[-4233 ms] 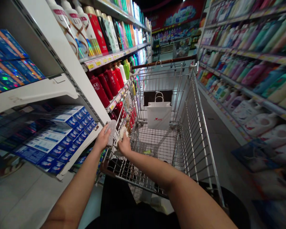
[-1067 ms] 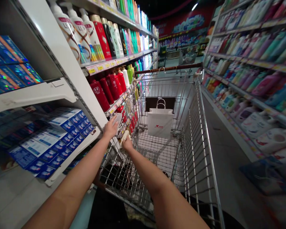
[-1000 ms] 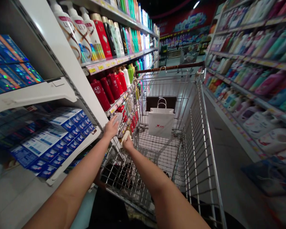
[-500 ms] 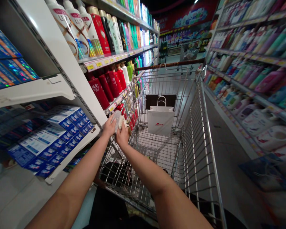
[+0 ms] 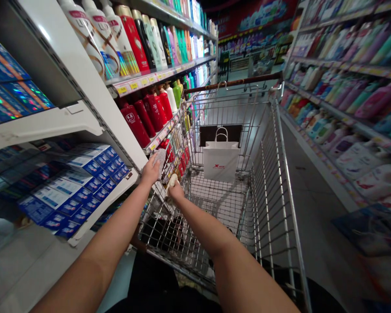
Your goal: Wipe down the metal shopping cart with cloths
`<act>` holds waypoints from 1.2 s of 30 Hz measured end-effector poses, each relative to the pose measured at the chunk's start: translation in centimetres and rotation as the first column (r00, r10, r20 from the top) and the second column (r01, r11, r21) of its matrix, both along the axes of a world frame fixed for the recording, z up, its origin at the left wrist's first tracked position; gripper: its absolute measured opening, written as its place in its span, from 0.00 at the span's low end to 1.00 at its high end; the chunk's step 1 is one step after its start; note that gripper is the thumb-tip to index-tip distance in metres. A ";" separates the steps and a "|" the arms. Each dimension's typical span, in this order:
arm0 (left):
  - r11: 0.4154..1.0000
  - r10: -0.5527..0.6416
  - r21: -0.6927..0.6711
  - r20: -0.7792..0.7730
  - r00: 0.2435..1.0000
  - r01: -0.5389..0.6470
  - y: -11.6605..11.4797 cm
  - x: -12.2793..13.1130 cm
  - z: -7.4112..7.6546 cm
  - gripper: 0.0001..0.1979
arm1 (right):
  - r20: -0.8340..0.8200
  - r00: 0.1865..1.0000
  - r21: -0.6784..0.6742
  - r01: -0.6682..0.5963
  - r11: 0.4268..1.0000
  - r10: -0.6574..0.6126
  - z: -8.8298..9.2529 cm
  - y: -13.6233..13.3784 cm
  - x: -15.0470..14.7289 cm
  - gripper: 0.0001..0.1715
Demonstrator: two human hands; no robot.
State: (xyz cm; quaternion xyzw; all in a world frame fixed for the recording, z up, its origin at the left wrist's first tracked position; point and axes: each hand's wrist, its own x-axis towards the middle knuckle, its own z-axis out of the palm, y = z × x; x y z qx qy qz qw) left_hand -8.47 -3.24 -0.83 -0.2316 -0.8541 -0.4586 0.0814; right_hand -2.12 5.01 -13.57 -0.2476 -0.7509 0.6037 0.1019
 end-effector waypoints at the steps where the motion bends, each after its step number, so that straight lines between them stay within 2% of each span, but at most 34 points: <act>1: 1.000 0.002 0.008 -0.001 1.000 -0.002 0.0 0.0 0.0 0.26 | -0.027 0.999 0.005 0.020 1.000 -0.020 0.9 -0.2 -0.2 0.37; 5: 1.000 0.012 0.010 0.000 1.000 -0.012 -0.1 0.1 0.1 0.25 | -0.164 0.983 0.078 0.094 0.992 -0.080 5.2 -1.4 -0.7 0.39; 8: 1.000 0.011 -0.004 -0.009 1.000 -0.011 -0.2 0.4 0.3 0.26 | -0.230 0.969 0.110 0.113 0.987 -0.085 6.8 -2.1 -0.6 0.39; 10: 1.000 0.000 0.001 -0.019 1.000 0.000 -0.2 0.4 0.3 0.25 | -0.235 0.969 0.122 0.108 0.987 -0.077 6.5 -2.4 -0.3 0.40; 12: 1.000 -0.012 0.020 -0.023 1.000 0.012 -0.2 0.2 0.2 0.25 | -0.195 0.978 0.136 0.099 0.986 -0.072 5.4 -2.5 0.2 0.41; 16: 0.999 -0.007 0.036 -0.001 1.000 0.007 -0.2 -0.1 -0.1 0.25 | -0.001 0.996 0.125 0.086 0.988 -0.087 3.1 -2.9 1.0 0.42; 19: 1.000 -0.008 0.013 -0.004 1.000 0.008 -0.2 0.0 0.0 0.25 | 0.077 0.993 0.073 0.081 0.994 -0.087 2.3 -2.8 1.1 0.42; 22: 1.000 -0.010 -0.001 -0.028 1.000 0.010 -0.1 0.2 0.1 0.25 | 0.016 0.996 0.016 0.089 0.996 -0.089 2.7 -2.1 0.6 0.38; 25: 1.000 -0.013 0.023 -0.029 1.000 0.013 -0.2 0.2 0.2 0.25 | -0.156 0.982 0.014 0.113 0.993 -0.109 4.1 -1.4 -0.1 0.35; 28: 0.999 -0.014 0.040 -0.016 1.000 0.015 -0.2 0.1 0.1 0.24 | -0.304 0.949 0.041 0.096 0.994 -0.079 5.6 -1.1 -0.5 0.36; 32: 0.999 -0.013 0.043 -0.011 1.000 0.014 -0.2 0.0 0.0 0.24 | -0.319 0.947 0.077 0.071 0.995 -0.043 6.1 -1.2 -0.1 0.39; 36: 0.999 -0.002 0.040 -0.004 1.000 0.002 -0.1 0.2 0.2 0.24 | -0.277 0.961 0.114 0.061 0.992 -0.028 4.9 -1.4 0.5 0.40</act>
